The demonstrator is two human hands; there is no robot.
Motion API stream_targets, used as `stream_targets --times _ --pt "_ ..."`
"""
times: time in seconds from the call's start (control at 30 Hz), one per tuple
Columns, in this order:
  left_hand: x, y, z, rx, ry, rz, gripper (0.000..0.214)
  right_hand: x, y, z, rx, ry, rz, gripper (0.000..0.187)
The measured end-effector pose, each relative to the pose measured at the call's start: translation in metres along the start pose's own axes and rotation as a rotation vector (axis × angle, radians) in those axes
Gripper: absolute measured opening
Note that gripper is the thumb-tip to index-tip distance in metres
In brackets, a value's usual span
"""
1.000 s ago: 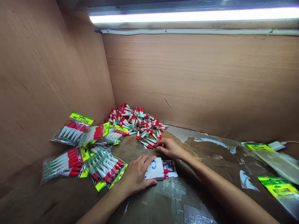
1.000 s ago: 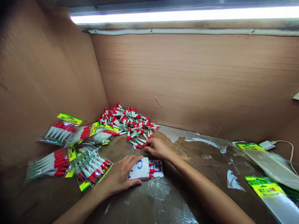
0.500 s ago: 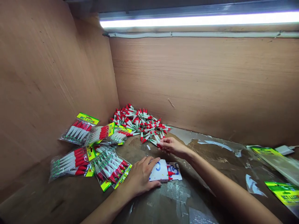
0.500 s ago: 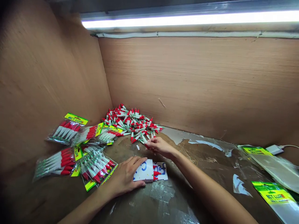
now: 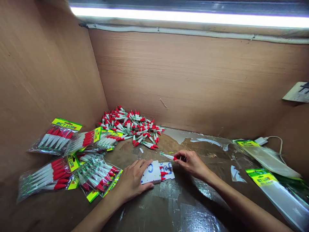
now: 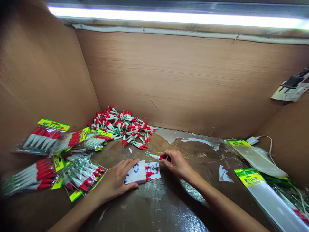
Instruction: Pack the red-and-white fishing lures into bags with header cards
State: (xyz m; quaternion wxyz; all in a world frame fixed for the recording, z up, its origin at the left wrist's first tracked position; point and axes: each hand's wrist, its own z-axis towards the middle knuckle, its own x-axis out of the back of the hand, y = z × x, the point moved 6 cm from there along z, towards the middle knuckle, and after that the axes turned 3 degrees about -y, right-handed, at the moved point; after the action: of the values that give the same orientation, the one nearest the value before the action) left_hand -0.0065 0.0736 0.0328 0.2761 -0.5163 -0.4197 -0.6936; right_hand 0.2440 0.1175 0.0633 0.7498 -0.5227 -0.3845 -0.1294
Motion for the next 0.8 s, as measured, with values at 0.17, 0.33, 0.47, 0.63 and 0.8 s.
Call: stream_targets --times 0.17,0.33,0.47,0.63,0.8 --pt "0.002 0.002 0.000 -0.002 -0.009 0.009 0.079 -0.006 0.006 -0.002 -0.050 -0.025 0.089 0.020" --pt "0.001 0.002 0.000 -0.004 0.000 0.004 0.080 -0.012 0.015 -0.002 -0.092 -0.064 0.220 0.025" --pt "0.002 0.002 0.000 -0.007 0.001 -0.007 0.079 -0.013 0.017 -0.002 -0.116 -0.075 0.268 0.027" --pt "0.003 0.002 -0.001 -0.002 -0.002 -0.010 0.079 -0.014 0.017 -0.003 -0.154 -0.092 0.346 0.033" --pt "0.002 0.002 0.000 0.001 -0.008 -0.001 0.080 -0.017 0.023 -0.005 -0.224 -0.114 0.430 0.044"
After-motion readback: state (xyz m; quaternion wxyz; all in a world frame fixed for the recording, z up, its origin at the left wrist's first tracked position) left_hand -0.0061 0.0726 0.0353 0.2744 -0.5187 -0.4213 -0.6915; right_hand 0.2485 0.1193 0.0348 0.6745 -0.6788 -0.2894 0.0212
